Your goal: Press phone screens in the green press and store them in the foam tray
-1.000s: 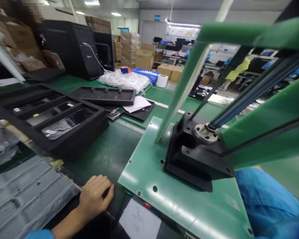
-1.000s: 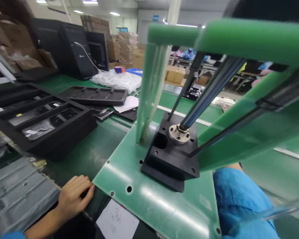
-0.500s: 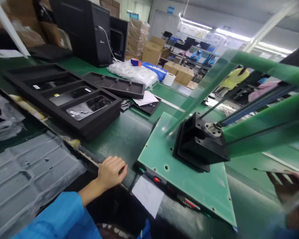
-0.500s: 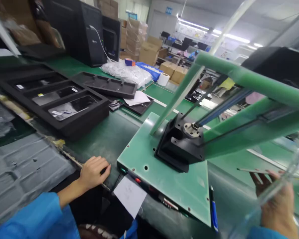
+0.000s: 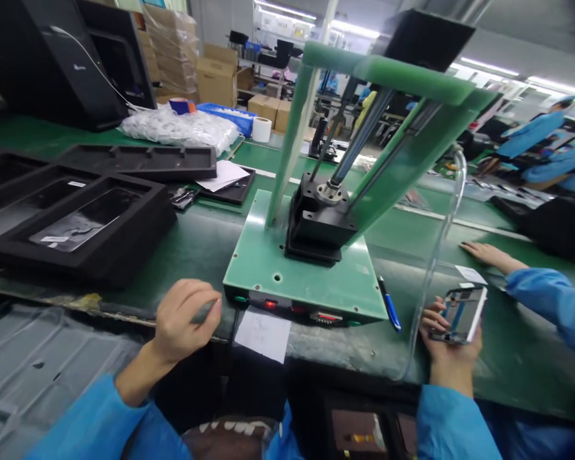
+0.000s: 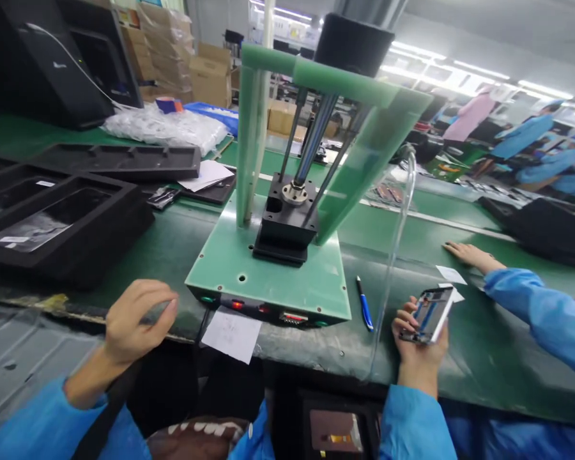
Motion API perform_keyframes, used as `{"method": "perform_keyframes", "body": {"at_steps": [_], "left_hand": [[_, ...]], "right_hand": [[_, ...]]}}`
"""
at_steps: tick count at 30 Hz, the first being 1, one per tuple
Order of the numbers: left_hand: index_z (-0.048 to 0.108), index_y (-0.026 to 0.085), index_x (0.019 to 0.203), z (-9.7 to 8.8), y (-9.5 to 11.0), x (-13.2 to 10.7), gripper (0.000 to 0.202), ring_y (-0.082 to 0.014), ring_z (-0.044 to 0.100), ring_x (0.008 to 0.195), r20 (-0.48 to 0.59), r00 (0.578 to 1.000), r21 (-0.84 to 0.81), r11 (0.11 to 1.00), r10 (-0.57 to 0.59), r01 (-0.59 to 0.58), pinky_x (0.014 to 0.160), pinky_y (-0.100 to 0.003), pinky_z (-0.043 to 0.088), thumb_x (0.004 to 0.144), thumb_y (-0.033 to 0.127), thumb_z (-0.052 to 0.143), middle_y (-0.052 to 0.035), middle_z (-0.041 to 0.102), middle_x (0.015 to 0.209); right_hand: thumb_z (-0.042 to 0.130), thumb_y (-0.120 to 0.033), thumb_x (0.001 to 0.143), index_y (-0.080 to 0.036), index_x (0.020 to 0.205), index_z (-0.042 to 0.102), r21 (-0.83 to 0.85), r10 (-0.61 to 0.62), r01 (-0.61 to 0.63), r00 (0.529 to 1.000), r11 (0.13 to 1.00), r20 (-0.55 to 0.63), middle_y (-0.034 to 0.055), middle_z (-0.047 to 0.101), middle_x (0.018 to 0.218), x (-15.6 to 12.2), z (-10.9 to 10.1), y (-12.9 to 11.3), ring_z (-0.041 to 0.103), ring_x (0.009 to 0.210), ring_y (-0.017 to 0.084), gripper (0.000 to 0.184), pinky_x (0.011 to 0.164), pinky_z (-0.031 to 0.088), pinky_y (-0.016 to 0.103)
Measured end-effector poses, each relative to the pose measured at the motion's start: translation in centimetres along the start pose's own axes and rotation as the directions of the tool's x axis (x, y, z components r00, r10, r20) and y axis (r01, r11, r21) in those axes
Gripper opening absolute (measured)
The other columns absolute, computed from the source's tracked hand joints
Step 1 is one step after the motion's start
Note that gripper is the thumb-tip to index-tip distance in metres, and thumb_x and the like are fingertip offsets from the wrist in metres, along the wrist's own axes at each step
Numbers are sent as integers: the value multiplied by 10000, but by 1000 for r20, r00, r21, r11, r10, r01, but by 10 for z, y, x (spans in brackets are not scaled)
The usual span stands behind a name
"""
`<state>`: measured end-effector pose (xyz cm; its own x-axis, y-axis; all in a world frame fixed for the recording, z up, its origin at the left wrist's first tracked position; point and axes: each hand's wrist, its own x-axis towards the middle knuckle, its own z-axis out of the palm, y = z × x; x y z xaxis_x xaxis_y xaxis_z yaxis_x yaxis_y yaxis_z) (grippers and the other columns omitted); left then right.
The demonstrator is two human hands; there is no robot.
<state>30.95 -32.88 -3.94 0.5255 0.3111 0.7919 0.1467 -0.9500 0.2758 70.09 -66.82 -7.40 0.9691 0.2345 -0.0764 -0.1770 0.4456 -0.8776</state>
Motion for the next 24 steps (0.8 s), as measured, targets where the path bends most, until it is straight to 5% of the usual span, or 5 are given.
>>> {"method": "perform_keyframes", "body": {"at_steps": [3,6,9,15,24], "left_hand": [[701,206,922,15,21,52,148,-194,659,844,162,978,-83,989,131,-119,798,-349,544,929,230,556,-57,714,900],[686,194,1201,43,30,93,346,-297,617,1128,485,857,-37,983,176,-181,924,-432,521,966,410,554,-151,657,1224],[552,259,1408,65,30,107,534,-379,488,1324,656,741,4,980,147,-198,1034,-530,445,944,524,568,-187,497,1455],[459,339,1476,79,25,106,571,-381,279,1484,710,683,-103,985,171,-140,1171,-640,227,956,566,526,-121,333,1606],[466,334,1468,82,24,106,565,-358,344,1445,679,709,-101,981,190,-167,1157,-623,261,959,578,496,-129,414,1553]], "right_hand": [[670,-196,521,-163,935,668,67,84,-85,996,994,13,-2,482,794,4,-5,1,358,501,48,416,355,406,79],[652,-97,505,-151,892,642,49,143,-143,990,989,-6,-11,517,774,9,-5,3,448,517,48,390,386,439,75],[708,-116,569,-163,848,619,14,162,-161,986,987,-46,-8,563,761,15,-10,7,535,535,85,297,408,494,122],[775,-181,608,-182,801,610,-26,164,-170,975,985,-150,-33,602,653,22,-19,13,590,504,110,253,460,546,165],[740,-189,585,-227,884,689,-80,92,-101,990,992,-105,-49,653,682,13,2,12,679,683,153,306,659,604,218]]}}
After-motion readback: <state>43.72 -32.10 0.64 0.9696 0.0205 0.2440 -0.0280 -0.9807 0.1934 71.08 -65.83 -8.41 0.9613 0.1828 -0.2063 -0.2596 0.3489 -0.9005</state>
